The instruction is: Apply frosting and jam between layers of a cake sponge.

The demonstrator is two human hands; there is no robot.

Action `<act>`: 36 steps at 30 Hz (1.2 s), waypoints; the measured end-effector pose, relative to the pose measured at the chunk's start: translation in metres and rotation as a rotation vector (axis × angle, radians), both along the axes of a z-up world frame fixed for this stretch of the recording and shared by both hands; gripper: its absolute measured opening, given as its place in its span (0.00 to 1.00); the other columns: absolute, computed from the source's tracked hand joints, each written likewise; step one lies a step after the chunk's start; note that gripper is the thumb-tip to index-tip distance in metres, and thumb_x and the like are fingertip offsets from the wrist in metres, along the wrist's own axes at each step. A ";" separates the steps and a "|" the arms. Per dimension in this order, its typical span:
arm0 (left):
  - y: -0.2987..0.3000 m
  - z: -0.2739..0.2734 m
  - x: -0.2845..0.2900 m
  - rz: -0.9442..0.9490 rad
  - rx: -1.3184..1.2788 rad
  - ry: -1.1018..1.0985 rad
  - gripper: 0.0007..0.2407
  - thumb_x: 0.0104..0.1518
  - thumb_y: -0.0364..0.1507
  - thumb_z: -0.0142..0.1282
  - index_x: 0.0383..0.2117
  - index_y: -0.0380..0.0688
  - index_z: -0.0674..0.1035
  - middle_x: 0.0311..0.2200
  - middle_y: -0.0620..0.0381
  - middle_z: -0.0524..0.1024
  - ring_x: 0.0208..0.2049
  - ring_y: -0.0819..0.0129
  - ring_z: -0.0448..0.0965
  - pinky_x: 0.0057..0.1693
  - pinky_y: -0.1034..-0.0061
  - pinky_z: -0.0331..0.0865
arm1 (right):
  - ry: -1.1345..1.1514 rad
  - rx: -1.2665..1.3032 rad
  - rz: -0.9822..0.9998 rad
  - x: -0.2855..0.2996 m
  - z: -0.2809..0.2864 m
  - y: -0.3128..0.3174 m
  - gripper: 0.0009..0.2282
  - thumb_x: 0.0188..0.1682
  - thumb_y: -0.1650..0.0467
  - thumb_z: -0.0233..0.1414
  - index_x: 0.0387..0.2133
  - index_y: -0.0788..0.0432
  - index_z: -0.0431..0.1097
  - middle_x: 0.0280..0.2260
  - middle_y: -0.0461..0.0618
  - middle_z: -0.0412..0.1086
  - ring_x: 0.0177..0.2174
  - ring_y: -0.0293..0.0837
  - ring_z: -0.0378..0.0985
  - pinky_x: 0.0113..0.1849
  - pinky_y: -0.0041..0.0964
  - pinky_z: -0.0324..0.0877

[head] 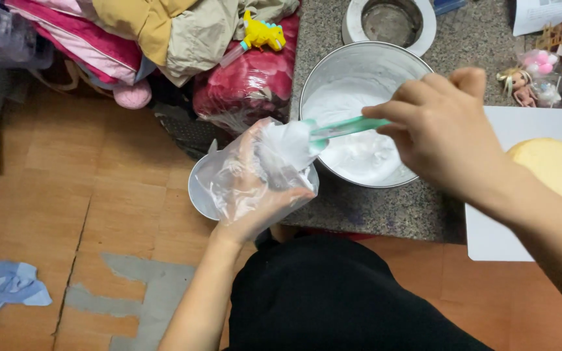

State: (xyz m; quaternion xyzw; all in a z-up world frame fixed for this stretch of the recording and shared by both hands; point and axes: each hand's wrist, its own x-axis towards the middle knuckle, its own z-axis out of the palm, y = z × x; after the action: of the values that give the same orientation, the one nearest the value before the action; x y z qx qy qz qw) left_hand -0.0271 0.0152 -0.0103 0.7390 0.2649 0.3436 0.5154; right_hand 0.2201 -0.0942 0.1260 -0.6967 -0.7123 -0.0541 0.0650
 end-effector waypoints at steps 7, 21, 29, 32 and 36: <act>-0.002 0.004 0.016 0.182 0.347 0.034 0.52 0.39 0.40 0.80 0.67 0.28 0.54 0.63 0.34 0.62 0.63 0.44 0.66 0.70 0.59 0.59 | -0.579 0.152 0.086 -0.075 -0.020 -0.007 0.15 0.48 0.69 0.53 0.49 0.52 0.77 0.33 0.41 0.67 0.38 0.37 0.69 0.48 0.39 0.54; 0.045 -0.067 -0.015 0.218 -0.053 0.003 0.33 0.44 0.25 0.74 0.57 0.38 0.65 0.54 0.47 0.70 0.55 0.62 0.73 0.63 0.70 0.70 | -0.254 0.144 0.064 0.007 0.022 -0.042 0.12 0.48 0.72 0.62 0.44 0.45 0.81 0.36 0.37 0.75 0.36 0.35 0.71 0.45 0.36 0.53; 0.034 -0.079 -0.042 0.188 -0.127 -0.174 0.31 0.48 0.21 0.73 0.56 0.38 0.63 0.54 0.49 0.68 0.57 0.67 0.70 0.64 0.71 0.68 | -0.624 0.273 0.108 0.080 -0.011 -0.010 0.04 0.55 0.63 0.64 0.40 0.35 0.82 0.39 0.30 0.75 0.39 0.32 0.69 0.50 0.37 0.50; 0.021 -0.057 -0.044 0.179 -0.342 -0.187 0.35 0.45 0.23 0.74 0.58 0.39 0.61 0.53 0.51 0.65 0.56 0.66 0.70 0.60 0.71 0.72 | -0.630 0.238 0.186 0.085 -0.039 0.017 0.09 0.45 0.66 0.63 0.33 0.28 0.82 0.38 0.24 0.76 0.41 0.31 0.70 0.47 0.36 0.51; 0.008 -0.039 -0.047 0.187 -0.362 -0.066 0.38 0.43 0.25 0.74 0.63 0.38 0.63 0.58 0.50 0.69 0.60 0.64 0.71 0.65 0.69 0.67 | -0.570 0.257 0.513 0.077 -0.069 0.050 0.09 0.48 0.63 0.58 0.41 0.30 0.80 0.46 0.30 0.71 0.48 0.36 0.66 0.46 0.37 0.53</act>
State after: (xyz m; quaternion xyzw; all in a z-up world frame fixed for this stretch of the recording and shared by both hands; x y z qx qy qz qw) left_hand -0.0738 0.0232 -0.0497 0.5949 0.3728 0.3608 0.6140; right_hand 0.2969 -0.0445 0.0575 -0.4398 -0.8400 -0.3156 -0.0371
